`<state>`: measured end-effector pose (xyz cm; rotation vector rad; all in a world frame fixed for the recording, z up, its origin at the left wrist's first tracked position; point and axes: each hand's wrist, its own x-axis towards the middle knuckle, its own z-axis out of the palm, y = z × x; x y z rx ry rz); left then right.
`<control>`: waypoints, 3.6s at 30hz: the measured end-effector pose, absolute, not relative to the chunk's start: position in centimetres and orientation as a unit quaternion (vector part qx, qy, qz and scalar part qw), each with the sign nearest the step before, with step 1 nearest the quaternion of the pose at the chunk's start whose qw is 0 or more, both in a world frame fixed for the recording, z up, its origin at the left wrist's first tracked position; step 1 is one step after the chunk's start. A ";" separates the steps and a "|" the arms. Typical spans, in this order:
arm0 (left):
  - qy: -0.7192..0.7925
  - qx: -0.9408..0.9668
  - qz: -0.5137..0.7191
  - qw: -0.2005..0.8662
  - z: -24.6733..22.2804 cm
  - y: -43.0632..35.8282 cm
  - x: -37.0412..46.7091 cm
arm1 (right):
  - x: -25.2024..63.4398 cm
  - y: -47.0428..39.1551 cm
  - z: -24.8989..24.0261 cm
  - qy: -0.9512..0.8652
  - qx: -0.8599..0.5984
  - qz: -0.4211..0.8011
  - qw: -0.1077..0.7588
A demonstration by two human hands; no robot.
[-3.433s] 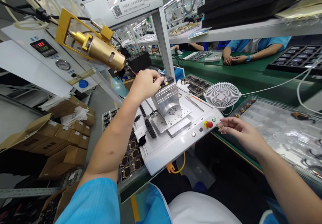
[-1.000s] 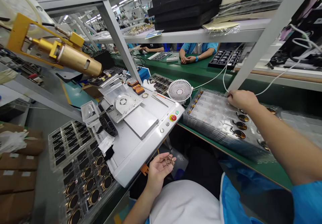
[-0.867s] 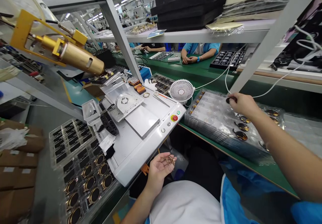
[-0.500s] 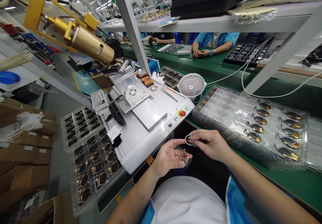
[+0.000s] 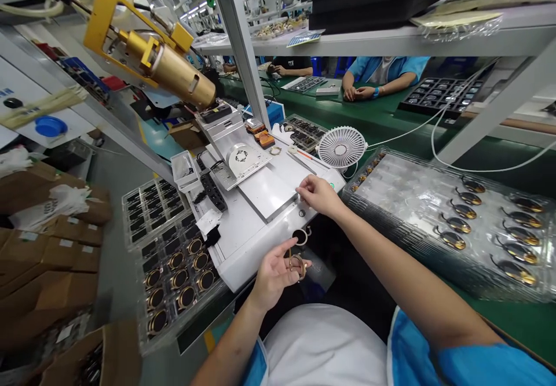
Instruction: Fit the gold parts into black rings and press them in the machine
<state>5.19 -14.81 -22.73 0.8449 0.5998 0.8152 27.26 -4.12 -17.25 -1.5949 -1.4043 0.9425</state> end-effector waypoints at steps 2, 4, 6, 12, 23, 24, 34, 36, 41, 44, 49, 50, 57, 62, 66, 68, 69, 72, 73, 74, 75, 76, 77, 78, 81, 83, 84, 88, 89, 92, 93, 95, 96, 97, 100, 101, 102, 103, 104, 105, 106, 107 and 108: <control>0.280 0.406 0.392 0.777 -22.7 -15.1 4.7 | 26.7 -2.5 -17.3 -0.538 -0.651 0.369 0.388; 0.280 0.428 0.404 0.758 -22.7 -15.4 4.2 | 26.8 -2.0 -17.7 -0.524 -0.672 0.359 0.380; 0.287 0.468 0.410 0.728 -22.7 -15.7 3.8 | 27.1 -2.9 -18.2 -0.505 -0.691 0.340 0.390; 0.335 0.686 0.400 0.507 -23.4 -16.6 4.9 | 25.7 -11.3 -20.6 -0.495 -0.548 0.474 0.478; 0.264 0.732 0.365 0.512 -22.9 -16.2 7.2 | 25.9 -15.8 -20.4 -0.380 -0.481 0.568 0.548; 0.260 0.717 0.377 0.526 -22.8 -16.0 7.2 | 26.1 -15.9 -20.2 -0.376 -0.478 0.580 0.541; 0.245 0.872 0.257 0.338 -22.3 -15.2 6.4 | 27.1 -16.2 -19.8 -0.347 -0.463 0.630 0.518; 0.241 0.882 0.238 0.328 -22.1 -15.1 6.2 | 27.2 -16.4 -19.8 -0.347 -0.462 0.632 0.517; 0.223 0.813 0.293 0.451 -22.1 -14.9 6.1 | 27.0 -16.6 -19.7 -0.323 -0.468 0.636 0.522; 0.231 0.681 0.400 0.568 -22.6 -14.8 6.4 | 26.9 -16.7 -19.3 -0.316 -0.467 0.649 0.512; 0.223 0.515 0.483 0.672 -23.8 -14.5 7.0 | 26.0 -17.3 -18.7 -0.286 -0.462 0.694 0.472; 0.220 0.502 0.486 0.680 -24.1 -14.5 7.1 | 25.7 -17.5 -18.6 -0.272 -0.457 0.706 0.467; 0.263 0.483 0.478 0.684 -25.4 -14.9 6.9 | 23.2 -18.1 -18.0 -0.245 -0.463 0.674 0.521; 0.266 0.483 0.500 0.667 -25.6 -15.1 6.8 | 22.4 -18.1 -17.5 -0.295 -0.496 0.625 0.526; 0.267 0.486 0.510 0.657 -25.5 -15.1 6.8 | 22.2 -18.0 -17.2 -0.314 -0.502 0.618 0.517; 0.263 0.489 0.512 0.655 -25.5 -15.1 6.7 | 22.2 -18.0 -17.2 -0.316 -0.500 0.620 0.516; 0.262 0.491 0.513 0.654 -25.6 -15.1 6.7 | 22.2 -18.0 -17.3 -0.314 -0.497 0.623 0.515; 0.261 0.497 0.514 0.649 -25.6 -15.1 6.6 | 22.3 -17.9 -17.5 -0.308 -0.488 0.635 0.514; 0.264 0.498 0.513 0.647 -25.7 -15.2 6.6 | 22.3 -17.9 -17.6 -0.308 -0.484 0.638 0.513; 0.270 0.499 0.510 0.646 -25.7 -15.2 6.5 | 22.4 -17.9 -17.7 -0.310 -0.480 0.641 0.512; 0.277 0.499 0.507 0.646 -25.7 -15.2 6.5 | 22.4 -17.9 -17.7 -0.312 -0.476 0.644 0.511; 0.283 0.499 0.504 0.646 -25.8 -15.2 6.5 | 22.4 -17.9 -17.8 -0.313 -0.472 0.646 0.511; 0.288 0.497 0.502 0.646 -25.9 -15.2 6.5 | 22.4 -17.9 -17.9 -0.313 -0.470 0.648 0.511; 0.291 0.495 0.501 0.647 -25.9 -15.2 6.4 | 22.5 -17.9 -17.9 -0.313 -0.470 0.648 0.512; 0.296 0.490 0.500 0.649 -26.1 -15.2 6.5 | 22.5 -17.8 -18.2 -0.308 -0.472 0.645 0.516; 0.295 0.486 0.504 0.650 -26.2 -15.2 6.6 | 22.4 -17.7 -18.4 -0.301 -0.468 0.650 0.517; 0.291 0.484 0.507 0.651 -26.2 -15.2 6.6 | 22.4 -17.6 -18.4 -0.296 -0.464 0.655 0.517; 0.283 0.478 0.516 0.652 -26.2 -15.3 6.7 | 22.7 -17.4 -18.6 -0.277 -0.458 0.680 0.501; 0.284 0.479 0.519 0.648 -26.3 -15.4 6.7 | 22.9 -17.4 -18.6 -0.277 -0.467 0.683 0.489; 0.284 0.487 0.529 0.635 -26.4 -15.5 6.6 | 23.4 -17.5 -18.8 -0.292 -0.506 0.688 0.430; 0.286 0.489 0.531 0.630 -26.4 -15.5 6.6 | 23.5 -17.5 -18.9 -0.297 -0.510 0.693 0.413; 0.295 0.496 0.529 0.623 -26.3 -15.6 6.6 | 23.7 -17.6 -19.2 -0.295 -0.501 0.705 0.405; 0.301 0.499 0.525 0.620 -26.1 -15.6 6.6 | 23.7 -17.7 -19.3 -0.290 -0.491 0.711 0.411; 0.307 0.504 0.520 0.618 -26.0 -15.6 6.6 | 23.6 -17.7 -19.4 -0.283 -0.482 0.715 0.421; 0.314 0.513 0.512 0.613 -25.5 -15.7 6.6 | 23.3 -17.7 -19.5 -0.268 -0.461 0.723 0.440; 0.314 0.513 0.514 0.612 -25.5 -15.7 6.5 | 23.2 -17.6 -19.5 -0.266 -0.456 0.725 0.442; 0.315 0.511 0.517 0.610 -25.4 -15.7 6.5 | 23.0 -17.6 -19.5 -0.265 -0.453 0.725 0.446; 0.315 0.508 0.522 0.608 -25.4 -15.6 6.4 | 22.9 -17.6 -19.5 -0.266 -0.451 0.724 0.449; 0.316 0.506 0.525 0.607 -25.4 -15.6 6.4 | 22.8 -17.5 -19.5 -0.268 -0.452 0.722 0.451; 0.318 0.502 0.530 0.605 -25.5 -15.5 6.4 | 22.7 -17.3 -19.4 -0.273 -0.453 0.719 0.451; 0.319 0.497 0.536 0.604 -25.5 -15.4 6.4 | 22.8 -17.0 -19.4 -0.283 -0.456 0.718 0.444; 0.320 0.490 0.542 0.603 -25.5 -15.3 6.4 | 22.9 -16.6 -19.4 -0.299 -0.458 0.718 0.430; 0.320 0.481 0.552 0.601 -25.3 -15.2 6.4 | 23.2 -15.9 -19.4 -0.321 -0.459 0.718 0.413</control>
